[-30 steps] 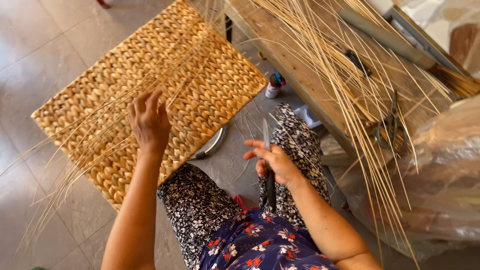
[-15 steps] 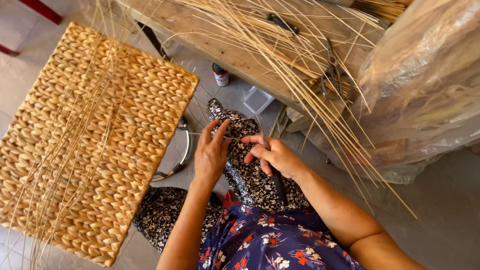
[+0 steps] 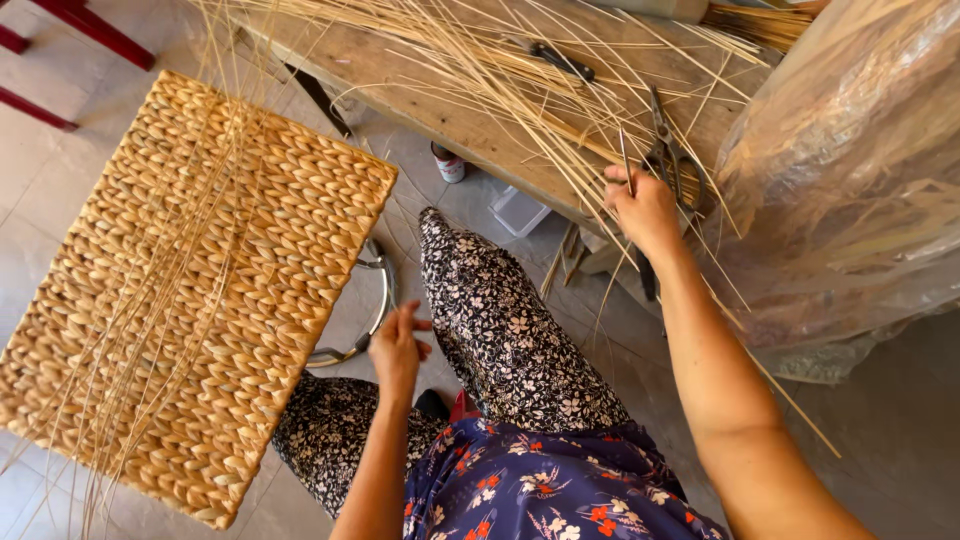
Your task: The person weaves a basket using dried palm leaves. They use a knife to split the ends of the leaves and a pair of scissors to trim the excess material while working on the basket's edge.
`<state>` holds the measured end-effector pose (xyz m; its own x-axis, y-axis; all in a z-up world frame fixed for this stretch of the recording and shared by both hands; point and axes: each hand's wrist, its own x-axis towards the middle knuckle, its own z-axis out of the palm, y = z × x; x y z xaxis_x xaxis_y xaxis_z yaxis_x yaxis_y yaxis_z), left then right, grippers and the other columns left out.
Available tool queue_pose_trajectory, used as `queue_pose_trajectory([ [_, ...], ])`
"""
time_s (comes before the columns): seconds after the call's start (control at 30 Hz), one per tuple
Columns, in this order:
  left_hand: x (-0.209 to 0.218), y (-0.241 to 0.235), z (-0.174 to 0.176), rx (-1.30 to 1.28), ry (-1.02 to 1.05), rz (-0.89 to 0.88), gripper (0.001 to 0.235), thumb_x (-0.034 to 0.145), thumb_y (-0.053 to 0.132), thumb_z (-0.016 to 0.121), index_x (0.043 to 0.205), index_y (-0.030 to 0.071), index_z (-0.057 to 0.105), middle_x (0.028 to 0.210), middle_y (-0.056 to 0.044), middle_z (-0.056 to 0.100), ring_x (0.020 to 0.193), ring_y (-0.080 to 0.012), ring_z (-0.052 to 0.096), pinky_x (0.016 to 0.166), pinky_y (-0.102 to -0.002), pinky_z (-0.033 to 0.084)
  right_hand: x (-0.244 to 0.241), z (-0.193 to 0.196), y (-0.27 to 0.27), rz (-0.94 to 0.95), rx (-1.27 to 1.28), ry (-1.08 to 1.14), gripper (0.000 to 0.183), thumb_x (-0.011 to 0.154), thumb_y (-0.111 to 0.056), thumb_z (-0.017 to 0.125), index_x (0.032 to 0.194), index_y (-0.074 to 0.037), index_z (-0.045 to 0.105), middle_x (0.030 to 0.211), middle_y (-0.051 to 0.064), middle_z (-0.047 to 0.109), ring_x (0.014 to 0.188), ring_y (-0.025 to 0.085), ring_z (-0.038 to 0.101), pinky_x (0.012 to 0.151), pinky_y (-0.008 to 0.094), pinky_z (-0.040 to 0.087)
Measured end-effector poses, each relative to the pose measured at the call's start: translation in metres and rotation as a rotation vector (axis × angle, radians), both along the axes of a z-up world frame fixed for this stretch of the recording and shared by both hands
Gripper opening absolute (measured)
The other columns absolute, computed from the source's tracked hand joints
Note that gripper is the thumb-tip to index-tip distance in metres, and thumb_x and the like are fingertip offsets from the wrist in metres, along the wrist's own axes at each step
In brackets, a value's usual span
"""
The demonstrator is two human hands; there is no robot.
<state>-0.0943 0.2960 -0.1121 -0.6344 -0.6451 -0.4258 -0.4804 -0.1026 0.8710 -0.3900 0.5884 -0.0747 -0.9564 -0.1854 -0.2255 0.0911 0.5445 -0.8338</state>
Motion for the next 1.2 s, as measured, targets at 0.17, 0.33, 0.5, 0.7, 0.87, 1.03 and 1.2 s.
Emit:
queue_pose_trajectory([
  [0.17, 0.032, 0.023, -0.06, 0.081, -0.259, -0.025, 0.056, 0.095, 0.021, 0.058, 0.148, 0.011, 0.042, 0.123, -0.012, 0.068, 0.062, -0.0308, 0.073, 0.05, -0.041, 0.051, -0.014, -0.032, -0.035, 0.151, 0.343, 0.588, 0.049, 0.091, -0.028, 0.083, 0.129, -0.003, 0.066, 0.107, 0.017, 0.071, 0.091, 0.029, 0.068, 0.077, 0.042, 0.054],
  [0.33, 0.057, 0.047, -0.079, -0.435, -0.12, -0.171, 0.067, 0.088, 0.018, 0.072, 0.148, 0.006, 0.045, 0.131, -0.03, 0.057, 0.113, -0.0498, 0.059, 0.093, -0.05, 0.05, -0.015, 0.0, -0.075, 0.12, 0.526, 0.222, 0.058, 0.082, -0.038, 0.084, 0.125, -0.006, 0.061, 0.113, 0.019, 0.066, 0.097, 0.035, 0.068, 0.077, 0.049, 0.054],
  [0.5, 0.083, 0.051, -0.075, -0.344, -0.185, -0.135, 0.049, 0.088, 0.02, 0.071, 0.135, 0.01, 0.061, 0.127, -0.022, 0.064, 0.114, -0.0424, 0.063, 0.096, -0.047, 0.051, -0.046, -0.023, -0.052, 0.191, 0.581, 0.337, 0.034, 0.087, -0.035, 0.084, 0.097, -0.005, 0.074, 0.095, 0.02, 0.072, 0.088, 0.04, 0.07, 0.075, 0.053, 0.054],
  [0.7, 0.103, 0.048, -0.088, -0.275, -0.146, -0.071, 0.035, 0.09, 0.02, 0.069, 0.122, 0.009, 0.07, 0.111, -0.015, 0.074, 0.101, -0.0322, 0.071, 0.09, -0.04, 0.055, -0.117, -0.015, -0.021, 0.228, 0.555, 0.504, 0.023, 0.096, -0.025, 0.077, 0.094, -0.002, 0.078, 0.084, 0.022, 0.071, 0.075, 0.039, 0.071, 0.072, 0.05, 0.056],
  [0.87, 0.103, 0.046, -0.085, -0.257, -0.112, -0.065, 0.032, 0.091, 0.018, 0.07, 0.12, 0.007, 0.072, 0.102, -0.015, 0.077, 0.087, -0.0263, 0.073, 0.08, -0.037, 0.056, -0.156, 0.006, -0.016, 0.093, 0.667, 0.459, 0.034, 0.093, -0.033, 0.086, 0.094, -0.001, 0.077, 0.088, 0.02, 0.074, 0.078, 0.038, 0.072, 0.072, 0.051, 0.055],
  [1.03, 0.102, 0.043, -0.087, -0.051, -0.113, -0.012, 0.033, 0.093, 0.017, 0.065, 0.125, 0.007, 0.068, 0.103, -0.012, 0.077, 0.076, -0.0213, 0.074, 0.071, -0.034, 0.059, -0.158, -0.007, -0.014, 0.139, 0.764, 0.345, 0.041, 0.084, -0.034, 0.09, 0.097, 0.002, 0.075, 0.092, 0.029, 0.072, 0.083, 0.042, 0.071, 0.073, 0.05, 0.055],
  [1.2, 0.106, 0.045, -0.081, -0.168, -0.072, -0.015, 0.032, 0.094, 0.015, 0.066, 0.124, 0.007, 0.069, 0.104, -0.012, 0.076, 0.076, -0.0184, 0.074, 0.072, -0.032, 0.06, -0.138, -0.008, -0.002, 0.08, 0.614, 0.343, 0.042, 0.084, -0.032, 0.088, 0.107, -0.001, 0.073, 0.1, 0.024, 0.073, 0.093, 0.041, 0.071, 0.082, 0.05, 0.054],
])
